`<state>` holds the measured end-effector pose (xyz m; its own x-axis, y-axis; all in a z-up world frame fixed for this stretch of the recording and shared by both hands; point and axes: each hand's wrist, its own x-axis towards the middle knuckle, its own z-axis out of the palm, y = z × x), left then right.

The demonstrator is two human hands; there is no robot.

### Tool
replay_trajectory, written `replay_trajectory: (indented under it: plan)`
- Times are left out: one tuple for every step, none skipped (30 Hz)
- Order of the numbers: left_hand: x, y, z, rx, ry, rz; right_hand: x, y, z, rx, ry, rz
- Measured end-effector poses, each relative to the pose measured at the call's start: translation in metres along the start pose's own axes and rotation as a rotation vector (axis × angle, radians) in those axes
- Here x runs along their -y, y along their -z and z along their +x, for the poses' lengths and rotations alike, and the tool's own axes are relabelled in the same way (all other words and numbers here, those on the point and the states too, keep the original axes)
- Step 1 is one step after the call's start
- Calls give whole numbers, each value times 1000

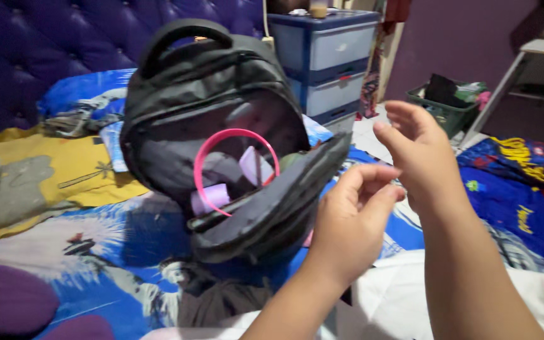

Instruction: The person packs a black backpack with folded clothes, a hairbrush, a hair roller, a headband, and a small pouch. They place each item into the main compartment or front pocket, then zip the compartments closed.

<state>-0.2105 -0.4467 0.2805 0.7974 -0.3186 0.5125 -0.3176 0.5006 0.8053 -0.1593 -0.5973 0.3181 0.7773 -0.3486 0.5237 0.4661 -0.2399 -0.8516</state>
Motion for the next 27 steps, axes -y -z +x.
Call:
replay_trajectory:
  plan:
    - [24, -2, 4, -59, 58, 21, -12, 11, -1, -25, -40, 25]
    - [49, -2, 9, -117, 115, 44, -25, 20, -2, -50, -80, 51]
    - [75, 2, 14, -158, 154, 31, -39, 28, -3, -65, -120, 57]
    - [102, 6, 19, -199, 194, 18, -55, 33, -3, -79, -159, 64]
    - [128, 12, 19, -232, 278, 56, -71, 39, -4, -94, -201, 72]
    - [152, 22, 18, -265, 361, 95, -89, 42, -8, -104, -254, 15]
    - [176, 31, 16, -296, 446, 135, -107, 41, -12, -113, -308, -41]
    - [198, 38, 12, -345, 550, 123, -125, 40, -17, -102, -411, 1]
    - [218, 45, 6, -398, 652, 115, -143, 35, -23, -88, -514, 48]
    - [235, 53, 1, -453, 753, 108, -160, 28, -29, -71, -556, 23]
    - [250, 61, -4, -488, 716, 162, -177, 20, -34, -50, -598, -4]
    - [263, 70, -8, -522, 678, 215, -193, 12, -40, -34, -645, -2]
    - [273, 78, -10, -557, 641, 269, -209, 3, -46, -15, -693, 0]
    - [280, 88, -13, -560, 601, 370, -224, -7, -52, 10, -657, -91]
    - [283, 100, -18, -565, 558, 471, -237, -17, -55, 41, -620, -181]
    - [283, 114, -20, -569, 514, 573, -249, -24, -57, 90, -577, -247]
    - [279, 128, -20, -475, 297, 910, -260, -33, -57, 142, -532, -309]
    - [273, 141, -23, -361, 67, 1233, -270, -40, -58, 194, -486, -370]
    - [267, 150, -22, -229, -179, 1540, -281, -49, -56, 188, -449, -397]
    - [261, 157, -17, -326, 8, 1361, -291, -57, -55, 182, -412, -423]
    - [254, 164, -8, -419, 185, 1171, -301, -63, -52, 175, -370, -450]
    - [247, 167, -1, -503, 354, 972, -310, -67, -50, 174, -354, -436]
    - [241, 166, 1, -511, 289, 993, -319, -71, -51, 174, -339, -423]
    - [234, 164, 3, -517, 225, 1014, -328, -75, -52, 175, -323, -409]
    - [229, 162, 5, -520, 158, 1033, -335, -76, -53, 171, -323, -400]
    - [225, 158, 9, -545, 247, 1019, -341, -78, -54, 167, -322, -391]
    - [222, 154, 10, -570, 339, 1004, -346, -79, -56, 165, -325, -382]
